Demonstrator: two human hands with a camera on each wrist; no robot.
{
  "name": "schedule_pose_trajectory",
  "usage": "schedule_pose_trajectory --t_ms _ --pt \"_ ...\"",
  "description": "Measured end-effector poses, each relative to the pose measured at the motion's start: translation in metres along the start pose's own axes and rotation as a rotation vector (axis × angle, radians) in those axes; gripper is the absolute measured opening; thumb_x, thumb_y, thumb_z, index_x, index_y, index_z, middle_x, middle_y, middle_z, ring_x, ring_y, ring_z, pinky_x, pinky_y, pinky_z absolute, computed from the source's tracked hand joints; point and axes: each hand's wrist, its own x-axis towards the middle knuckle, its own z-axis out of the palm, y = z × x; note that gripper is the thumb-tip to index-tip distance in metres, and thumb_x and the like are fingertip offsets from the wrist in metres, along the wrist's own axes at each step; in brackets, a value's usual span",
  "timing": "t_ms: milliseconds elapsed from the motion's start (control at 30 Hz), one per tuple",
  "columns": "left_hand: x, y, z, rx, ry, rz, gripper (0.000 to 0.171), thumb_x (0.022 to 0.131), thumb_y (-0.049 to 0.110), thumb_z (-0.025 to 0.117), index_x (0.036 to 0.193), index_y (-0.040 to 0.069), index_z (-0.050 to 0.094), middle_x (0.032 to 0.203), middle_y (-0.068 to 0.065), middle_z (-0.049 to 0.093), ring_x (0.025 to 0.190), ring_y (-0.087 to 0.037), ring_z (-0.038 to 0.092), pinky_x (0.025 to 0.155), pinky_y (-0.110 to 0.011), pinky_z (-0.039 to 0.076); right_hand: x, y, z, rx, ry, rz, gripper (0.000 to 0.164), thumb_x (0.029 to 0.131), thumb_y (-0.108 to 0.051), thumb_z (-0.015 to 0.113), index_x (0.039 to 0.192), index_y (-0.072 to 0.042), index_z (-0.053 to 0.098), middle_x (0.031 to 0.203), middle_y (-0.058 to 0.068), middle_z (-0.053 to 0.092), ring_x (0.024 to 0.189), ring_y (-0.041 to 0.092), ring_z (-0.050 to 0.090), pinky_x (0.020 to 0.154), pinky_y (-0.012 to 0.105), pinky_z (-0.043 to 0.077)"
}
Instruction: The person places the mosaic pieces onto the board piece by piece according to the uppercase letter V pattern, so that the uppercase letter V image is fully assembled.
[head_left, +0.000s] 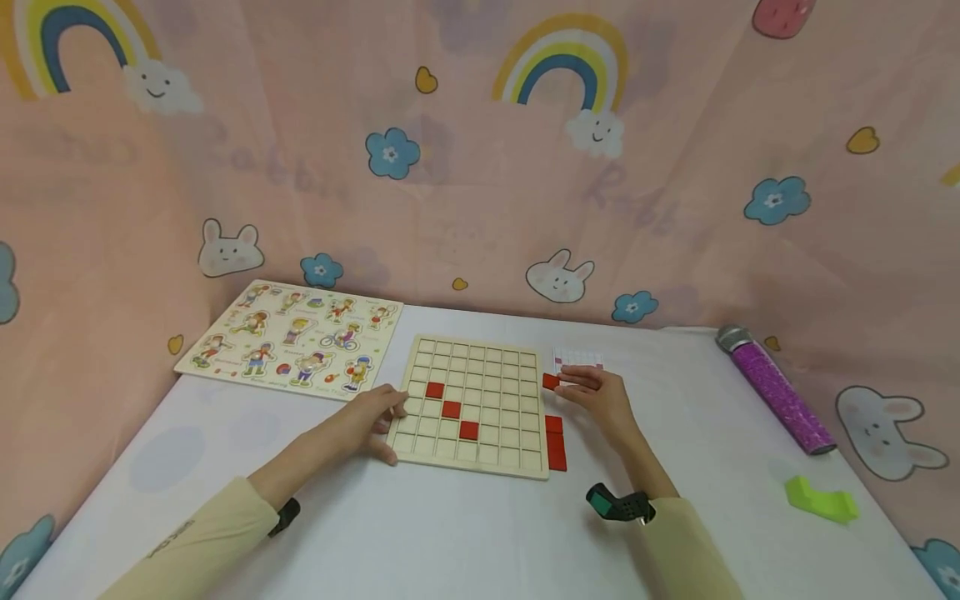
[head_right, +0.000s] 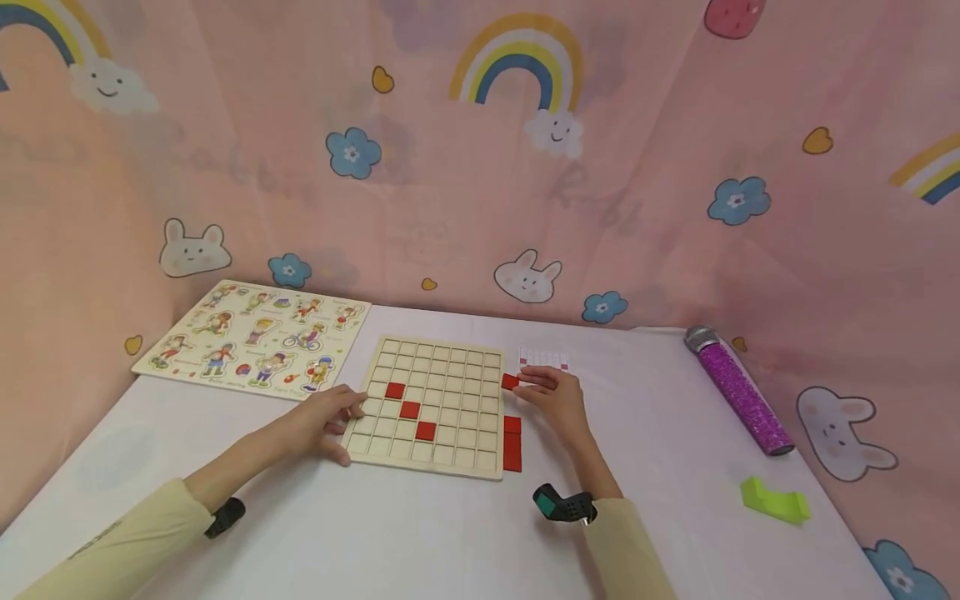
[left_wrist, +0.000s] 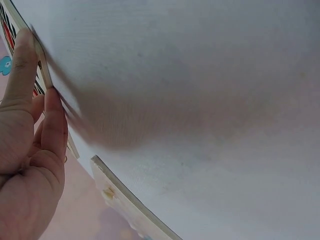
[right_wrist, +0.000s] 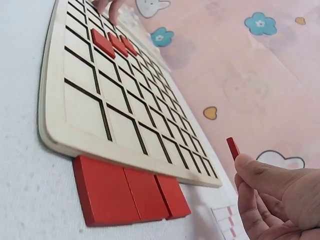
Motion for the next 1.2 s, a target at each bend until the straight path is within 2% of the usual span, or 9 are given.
schedule_pose_trajectory --t_ms 233,567,733,800,967,1133,1200 --pt "0.001 -0.002 0.000 -0.006 0.005 0.013 0.084 0.058 0.012 0.089 0.129 -0.009 0.050 0.105 -0.001 0.055 0.092 -0.016 0.051 0.078 -0.022 0.051 0.009 -0.007 0.018 0.048 -0.013 0.002 0.039 0.087 -0.003 0.068 0.124 0.007 0.058 0.118 0.023 0.063 0.106 0.030 0.064 0.086 0.024 0.051" --pt "0.000 -0.001 -0.001 -0.003 0.007 0.012 0.079 0.058 0.010 0.090 0.126 -0.008 0.052 0.105 -0.002 0.055 0.091 -0.017 0.052 0.077 -0.021 0.052 0.021 -0.013 0.044 0.097 -0.045 0.043 0.038 0.085 -0.007 0.072 0.121 0.003 0.061 0.115 0.019 0.065 0.105 0.027 0.064 0.091 0.031 0.050" --pt "0.001 0.000 -0.002 -0.003 0.009 0.007 0.074 0.058 0.011 0.090 0.121 -0.006 0.055 0.104 -0.003 0.055 0.090 -0.017 0.051 0.076 -0.022 0.051 0.026 -0.024 0.060 0.140 -0.074 0.027 0.038 0.084 -0.003 0.072 0.120 0.005 0.061 0.114 0.020 0.066 0.104 0.028 0.065 0.089 0.031 0.052" --pt "0.001 0.000 -0.003 0.004 0.012 0.013 0.066 0.058 0.011 0.090 0.114 -0.004 0.058 0.106 -0.005 0.055 0.090 -0.017 0.051 0.076 -0.023 0.051 0.028 -0.028 0.067 0.150 -0.088 0.011 0.038 0.084 -0.001 0.071 0.119 0.007 0.061 0.113 0.021 0.065 0.103 0.029 0.065 0.088 0.032 0.052" --pt "0.001 0.000 -0.003 -0.003 0.013 0.024 0.055 0.058 0.012 0.090 0.102 0.001 0.058 0.116 -0.010 0.055 0.091 -0.018 0.052 0.077 -0.023 0.052 0.035 -0.036 0.085 0.161 -0.118 -0.029 0.037 0.083 0.002 0.071 0.117 0.009 0.061 0.111 0.024 0.065 0.102 0.032 0.065 0.083 0.030 0.054" --pt "0.001 0.001 -0.002 -0.018 0.016 0.010 0.056 0.057 0.011 0.090 0.103 0.002 0.057 0.118 -0.011 0.055 0.093 -0.019 0.052 0.077 -0.023 0.052 0.040 -0.039 0.102 0.186 -0.138 -0.044 0.036 0.081 0.005 0.072 0.115 0.010 0.062 0.108 0.024 0.066 0.097 0.031 0.067 0.081 0.030 0.055" --pt "0.001 0.002 -0.002 -0.026 0.016 -0.006 0.058 0.057 0.011 0.090 0.105 0.002 0.057 0.114 -0.008 0.055 0.093 -0.019 0.052 0.078 -0.023 0.052 0.041 -0.041 0.109 0.180 -0.140 -0.049 0.035 0.080 0.005 0.073 0.113 0.010 0.063 0.106 0.023 0.067 0.095 0.030 0.068 0.082 0.031 0.055"
